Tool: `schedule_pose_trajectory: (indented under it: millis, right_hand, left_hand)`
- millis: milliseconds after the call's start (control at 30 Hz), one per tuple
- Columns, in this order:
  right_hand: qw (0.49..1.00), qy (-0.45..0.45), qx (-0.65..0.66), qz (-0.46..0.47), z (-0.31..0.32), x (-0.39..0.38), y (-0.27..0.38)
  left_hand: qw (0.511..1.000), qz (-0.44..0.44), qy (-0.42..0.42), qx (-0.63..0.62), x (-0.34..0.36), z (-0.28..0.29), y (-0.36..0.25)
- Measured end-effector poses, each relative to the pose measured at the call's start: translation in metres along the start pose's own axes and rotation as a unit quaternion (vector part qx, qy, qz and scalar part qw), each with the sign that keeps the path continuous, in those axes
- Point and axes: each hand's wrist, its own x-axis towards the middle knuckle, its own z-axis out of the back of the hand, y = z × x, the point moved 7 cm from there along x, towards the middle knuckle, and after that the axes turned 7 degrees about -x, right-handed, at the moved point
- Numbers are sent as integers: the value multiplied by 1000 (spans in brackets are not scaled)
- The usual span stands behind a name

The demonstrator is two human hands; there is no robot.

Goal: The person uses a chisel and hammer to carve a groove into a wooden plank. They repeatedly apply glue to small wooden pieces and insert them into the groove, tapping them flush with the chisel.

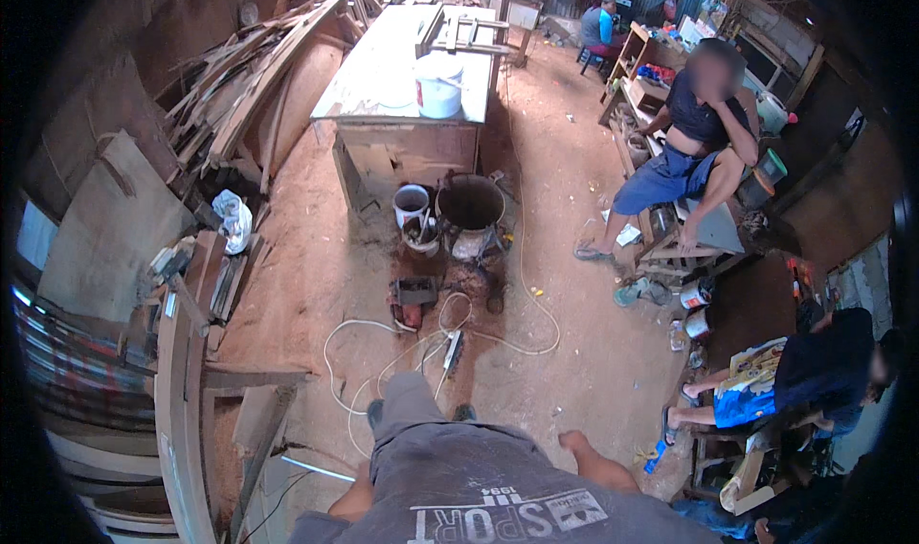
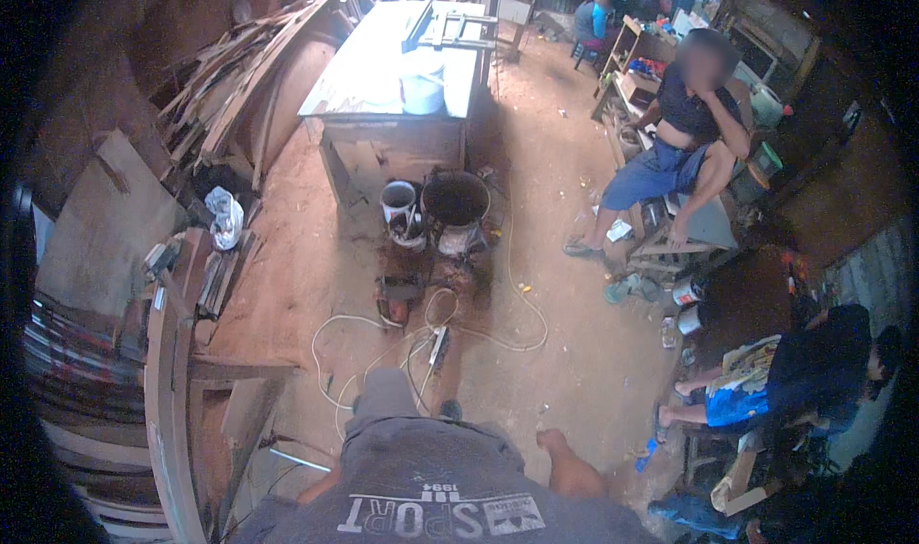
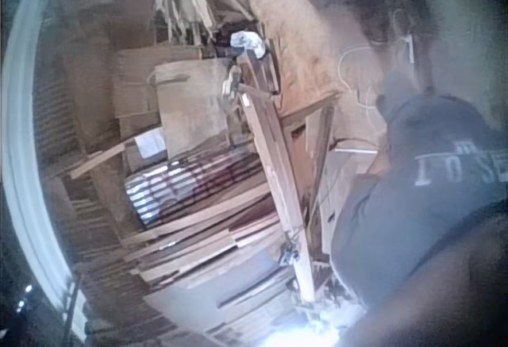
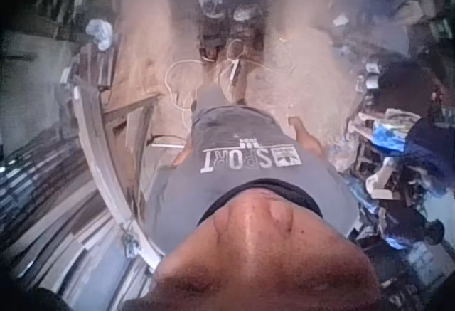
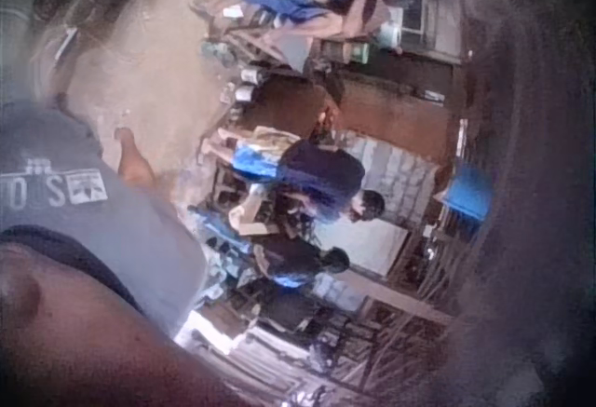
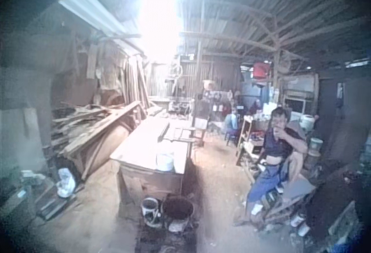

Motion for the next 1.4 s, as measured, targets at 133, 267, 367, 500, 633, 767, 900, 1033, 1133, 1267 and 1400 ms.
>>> schedule_pose_trajectory:
  millis: [133,267,367,500,633,767,900,1033,1133,1267,1400]
  right_hand:
    - [996,-58,68,16,84,-40,41]
    - [987,-95,111,69,149,14,80]
    - [970,-159,143,115,219,42,132]
    - [979,-41,151,128,292,94,155]
    - [967,-20,216,130,341,161,110]
    - [945,-11,252,207,370,277,-16]
    - [949,-114,-102,275,432,329,-55]
    - [985,107,75,113,471,382,5]
    - [876,-168,-268,364,558,456,-91]
    - [975,49,161,147,641,532,119]
    - [983,-31,140,112,806,612,133]
  left_hand:
    - [981,37,142,129,10,8,-26]
    - [983,-90,-50,152,57,63,-145]
    - [979,-186,-83,6,69,94,-259]
    - [962,-184,-54,-195,52,71,-423]
    - [894,-359,103,-246,-61,42,-642]
    - [645,-672,235,-277,-256,82,-845]
    - [359,-825,290,-325,-394,172,-924]
    - [257,-842,258,-399,-422,183,-1004]
    - [158,-803,305,-487,-340,216,-1030]
    - [184,-830,348,-394,-348,151,-1158]
    - [178,-774,389,-467,-315,154,-1301]
